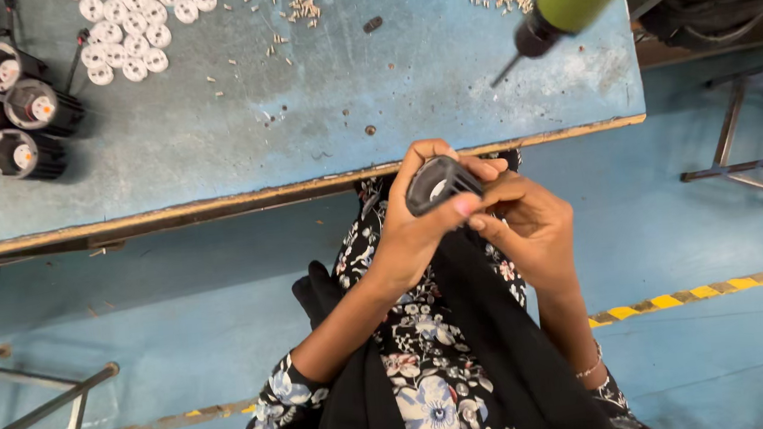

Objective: The person uses a green power drill to screw components into small black cylindrical housings. They handle white circular parts and small screws, applying adhesive with a small stick to the white parts before inserting them into the housings. The person repeatedly picks up housings, drills them, and assembles the parts on a blue workbench.

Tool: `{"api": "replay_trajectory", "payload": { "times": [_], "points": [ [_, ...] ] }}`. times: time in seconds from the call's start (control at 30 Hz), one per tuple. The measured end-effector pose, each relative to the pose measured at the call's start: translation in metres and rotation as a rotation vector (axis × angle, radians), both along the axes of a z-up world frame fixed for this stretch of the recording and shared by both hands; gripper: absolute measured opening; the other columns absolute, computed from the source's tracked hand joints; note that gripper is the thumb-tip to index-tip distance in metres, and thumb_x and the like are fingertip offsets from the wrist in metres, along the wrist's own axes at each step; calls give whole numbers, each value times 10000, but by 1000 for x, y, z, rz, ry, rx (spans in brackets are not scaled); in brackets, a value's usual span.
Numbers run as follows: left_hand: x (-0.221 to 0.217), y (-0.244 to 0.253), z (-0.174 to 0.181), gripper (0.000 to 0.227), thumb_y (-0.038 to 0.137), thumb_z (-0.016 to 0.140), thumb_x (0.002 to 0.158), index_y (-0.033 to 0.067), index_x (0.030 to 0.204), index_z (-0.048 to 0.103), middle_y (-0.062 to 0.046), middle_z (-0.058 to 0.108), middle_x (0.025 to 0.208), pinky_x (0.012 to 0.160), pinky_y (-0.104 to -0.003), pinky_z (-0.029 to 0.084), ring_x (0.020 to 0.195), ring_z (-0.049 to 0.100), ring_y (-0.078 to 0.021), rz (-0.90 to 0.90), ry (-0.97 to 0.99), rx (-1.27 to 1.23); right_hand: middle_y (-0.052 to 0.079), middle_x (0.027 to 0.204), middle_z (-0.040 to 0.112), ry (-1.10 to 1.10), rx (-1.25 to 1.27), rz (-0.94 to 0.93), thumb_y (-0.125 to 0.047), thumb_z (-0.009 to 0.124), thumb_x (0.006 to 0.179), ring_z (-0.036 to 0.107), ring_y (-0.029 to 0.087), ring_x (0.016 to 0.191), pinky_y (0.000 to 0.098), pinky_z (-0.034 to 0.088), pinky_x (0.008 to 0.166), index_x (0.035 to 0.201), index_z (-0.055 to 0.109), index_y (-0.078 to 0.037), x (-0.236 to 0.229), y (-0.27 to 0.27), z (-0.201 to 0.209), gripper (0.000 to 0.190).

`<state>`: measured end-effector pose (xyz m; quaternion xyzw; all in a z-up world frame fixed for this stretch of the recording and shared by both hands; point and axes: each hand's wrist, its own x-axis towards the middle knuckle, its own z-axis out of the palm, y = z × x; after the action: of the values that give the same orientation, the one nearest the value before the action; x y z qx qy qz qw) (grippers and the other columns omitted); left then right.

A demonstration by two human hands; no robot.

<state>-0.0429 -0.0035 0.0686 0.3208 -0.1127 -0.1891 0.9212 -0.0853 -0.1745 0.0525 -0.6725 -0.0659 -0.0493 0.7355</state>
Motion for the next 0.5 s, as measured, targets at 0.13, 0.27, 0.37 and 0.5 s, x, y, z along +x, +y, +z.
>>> {"api": "replay_trajectory", "payload": {
  "times": [0.13, 0.27, 0.37, 0.5],
  "points": [
    [5, 1, -11, 376, 359, 605, 1081, 67, 1293, 498, -186, 622, 1328, 1222, -478, 410, 1392, 535, -323, -72, 254, -227, 103, 1100, 671, -63, -185, -48, 50, 749, 931, 647, 144, 1015, 269, 543, 909, 1104, 677, 41, 4, 16, 19, 187],
    [10, 5, -11, 486, 498, 452, 1130, 46, 1255, 580, -244, 556, 1465, 1285, -482, 366, 1485, 468, -369, -118, 364, -404, 102, 1091, 682, -42, -220, -52, 49, 731, 936, 671, 145, 1000, 268, 556, 894, 1099, 679, 41, 7, 24, 31, 172],
    [14, 8, -6, 590, 577, 427, 1099, 27, 1168, 627, -276, 500, 1527, 1275, -490, 357, 1499, 427, -393, -152, 442, -478, 96, 1060, 691, 8, -179, -64, 34, 732, 932, 683, 141, 953, 260, 565, 862, 1078, 679, 34, 7, 28, 35, 155],
    [16, 8, 0, 648, 616, 403, 1086, 15, 1094, 644, -309, 488, 1511, 1228, -501, 368, 1468, 435, -421, -169, 525, -482, 98, 1032, 718, -55, -358, -117, 25, 754, 905, 689, 149, 928, 269, 557, 847, 1019, 695, 35, 7, 33, 35, 129]
  ]
}}
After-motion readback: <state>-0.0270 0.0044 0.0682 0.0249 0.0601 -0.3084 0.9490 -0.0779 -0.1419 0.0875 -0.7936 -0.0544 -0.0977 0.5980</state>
